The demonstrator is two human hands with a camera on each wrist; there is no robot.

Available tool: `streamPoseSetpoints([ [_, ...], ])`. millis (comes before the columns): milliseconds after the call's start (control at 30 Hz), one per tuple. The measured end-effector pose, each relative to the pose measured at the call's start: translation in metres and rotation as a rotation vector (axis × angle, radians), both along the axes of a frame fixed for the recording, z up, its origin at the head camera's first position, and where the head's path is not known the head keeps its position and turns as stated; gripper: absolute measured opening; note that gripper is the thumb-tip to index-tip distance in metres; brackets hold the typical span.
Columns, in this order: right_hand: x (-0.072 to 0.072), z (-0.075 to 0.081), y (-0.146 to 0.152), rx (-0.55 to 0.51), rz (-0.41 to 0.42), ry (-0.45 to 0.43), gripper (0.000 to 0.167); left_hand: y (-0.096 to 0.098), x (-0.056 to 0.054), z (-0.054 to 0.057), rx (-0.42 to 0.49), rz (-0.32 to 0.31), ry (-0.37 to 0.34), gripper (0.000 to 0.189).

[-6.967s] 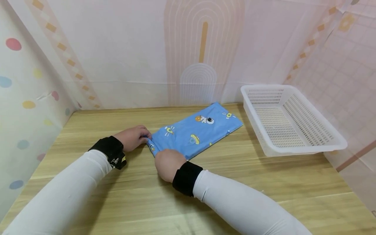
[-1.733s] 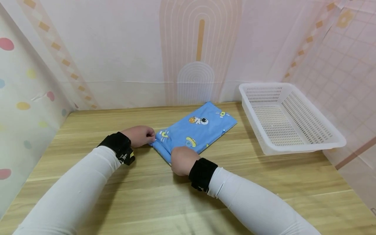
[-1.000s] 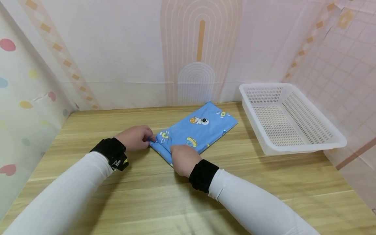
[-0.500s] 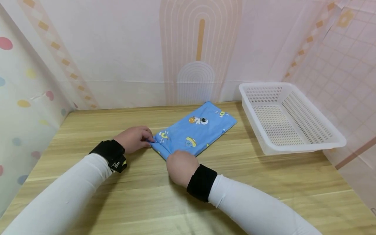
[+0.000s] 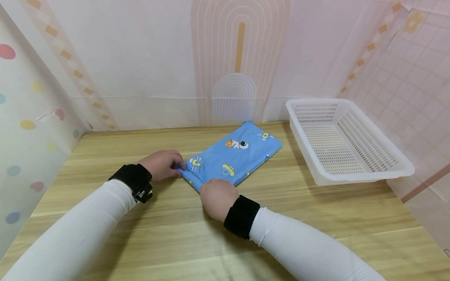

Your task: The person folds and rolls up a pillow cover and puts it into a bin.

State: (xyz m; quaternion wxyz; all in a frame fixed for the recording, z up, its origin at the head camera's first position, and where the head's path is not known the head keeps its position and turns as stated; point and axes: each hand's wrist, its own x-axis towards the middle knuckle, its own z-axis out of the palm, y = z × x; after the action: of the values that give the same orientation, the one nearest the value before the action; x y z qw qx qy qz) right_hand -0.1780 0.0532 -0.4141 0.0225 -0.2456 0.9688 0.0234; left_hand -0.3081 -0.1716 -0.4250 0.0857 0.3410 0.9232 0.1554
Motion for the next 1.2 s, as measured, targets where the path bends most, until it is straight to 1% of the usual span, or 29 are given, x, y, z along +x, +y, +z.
streamPoseSetpoints([
  [133,-0.001,-0.001,0.001,-0.006,-0.001,-0.002,0.020,0.002,-0.002,-0.001,-0.028,-0.030,0.026,0.006],
  [200,-0.001,-0.001,0.002,-0.010,-0.008,-0.012,0.019,0.003,-0.002,-0.001,-0.032,-0.037,0.023,0.004],
  [333,-0.002,0.001,0.005,-0.014,-0.014,-0.041,0.017,0.005,-0.001,0.000,-0.033,-0.028,-0.011,0.010],
  [400,-0.003,0.002,0.007,-0.015,-0.011,-0.062,0.017,0.005,-0.001,-0.001,-0.036,-0.012,-0.033,0.014],
  [600,-0.005,0.005,0.013,-0.070,-0.014,-0.130,0.014,0.008,-0.002,0.001,-0.049,0.004,-0.065,0.021],
  [767,-0.006,0.004,0.017,-0.137,-0.059,-0.176,0.012,0.015,-0.007,0.003,-0.094,0.016,-0.089,0.022],
  [900,-0.008,0.002,0.020,-0.159,-0.092,-0.193,0.013,0.021,-0.011,0.006,-0.125,0.014,-0.122,0.018],
  [1033,-0.012,0.002,0.022,-0.173,-0.129,-0.235,0.018,0.024,-0.017,0.005,-0.135,0.010,-0.124,0.016],
  [1133,-0.016,0.002,0.024,-0.182,-0.155,-0.271,0.023,0.026,-0.020,0.002,-0.126,0.004,-0.150,0.021],
  [1200,-0.017,0.004,0.025,-0.189,-0.170,-0.289,0.026,0.027,-0.022,0.002,-0.123,0.015,-0.183,0.023],
])
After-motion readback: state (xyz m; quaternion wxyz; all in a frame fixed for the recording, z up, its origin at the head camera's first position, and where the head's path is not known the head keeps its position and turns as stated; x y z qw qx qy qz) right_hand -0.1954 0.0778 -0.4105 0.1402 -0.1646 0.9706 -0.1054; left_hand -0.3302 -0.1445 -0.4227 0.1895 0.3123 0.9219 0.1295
